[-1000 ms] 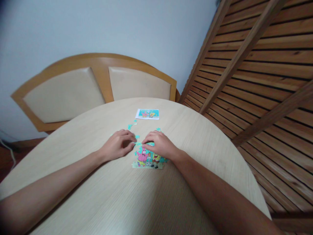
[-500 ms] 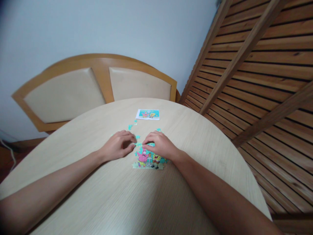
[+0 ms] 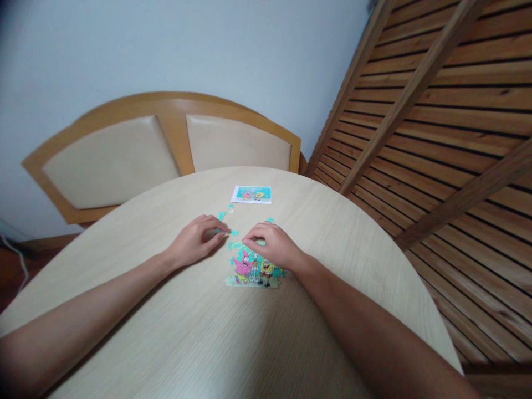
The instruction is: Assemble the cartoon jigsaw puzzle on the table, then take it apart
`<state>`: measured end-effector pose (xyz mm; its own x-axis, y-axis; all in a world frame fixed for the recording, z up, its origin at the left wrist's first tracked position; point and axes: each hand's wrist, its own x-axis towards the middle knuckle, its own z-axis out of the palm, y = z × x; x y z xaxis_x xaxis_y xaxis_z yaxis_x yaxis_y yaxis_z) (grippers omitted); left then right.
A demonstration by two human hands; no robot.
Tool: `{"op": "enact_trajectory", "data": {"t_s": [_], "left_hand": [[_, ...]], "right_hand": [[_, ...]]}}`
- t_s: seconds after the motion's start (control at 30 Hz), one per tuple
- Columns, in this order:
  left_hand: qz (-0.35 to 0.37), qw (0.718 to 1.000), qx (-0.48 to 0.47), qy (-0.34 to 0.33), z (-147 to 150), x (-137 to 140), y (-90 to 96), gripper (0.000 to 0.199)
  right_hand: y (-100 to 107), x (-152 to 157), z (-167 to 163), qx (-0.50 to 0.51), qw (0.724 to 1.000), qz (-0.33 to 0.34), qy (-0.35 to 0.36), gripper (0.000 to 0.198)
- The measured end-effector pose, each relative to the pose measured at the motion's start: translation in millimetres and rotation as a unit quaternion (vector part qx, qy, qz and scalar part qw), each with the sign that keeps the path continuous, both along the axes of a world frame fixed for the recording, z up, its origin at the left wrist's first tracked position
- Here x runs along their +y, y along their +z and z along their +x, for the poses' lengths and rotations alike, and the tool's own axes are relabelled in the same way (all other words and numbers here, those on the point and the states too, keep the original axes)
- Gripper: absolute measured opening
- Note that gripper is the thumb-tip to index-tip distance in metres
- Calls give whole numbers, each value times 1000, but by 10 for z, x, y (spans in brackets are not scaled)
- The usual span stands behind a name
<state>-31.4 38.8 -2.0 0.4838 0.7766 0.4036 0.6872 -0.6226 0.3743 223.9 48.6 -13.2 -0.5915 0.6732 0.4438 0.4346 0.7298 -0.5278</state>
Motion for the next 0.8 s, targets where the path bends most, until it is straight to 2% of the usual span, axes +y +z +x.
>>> {"op": "enact_trajectory", "data": {"t_s": [0.13, 0.23, 0.37, 0.5, 0.6, 0.67, 0.73, 0.8], "left_hand": [[4, 1000, -8, 8, -54, 61, -18, 25], [14, 999, 7, -36, -36, 72, -57, 27], [24, 995, 38, -90, -4, 67, -62, 29], [21, 999, 29, -17, -74, 101, 4, 27], [-2, 998, 12, 57, -166, 158, 38, 25], [-20, 997, 6, 79, -205, 187, 41, 24], [-29, 998, 9, 58, -205, 194, 33, 26], [-24, 1000, 20, -2, -168, 175, 19, 30]], "right_hand": [[15, -1, -6, 21, 997, -7, -71, 12], [7, 6, -2, 18, 995, -9, -96, 14], [-11, 16, 1, 10, 995, -10, -95, 15], [-21, 26, 2, 15, 994, -4, -110, 15], [-18, 27, 7, 22, 992, -1, -120, 15], [-16, 24, 7, 21, 993, -3, -119, 15], [-16, 20, 4, 19, 993, -2, -116, 15], [-19, 17, -1, 17, 993, -1, -114, 15]]}}
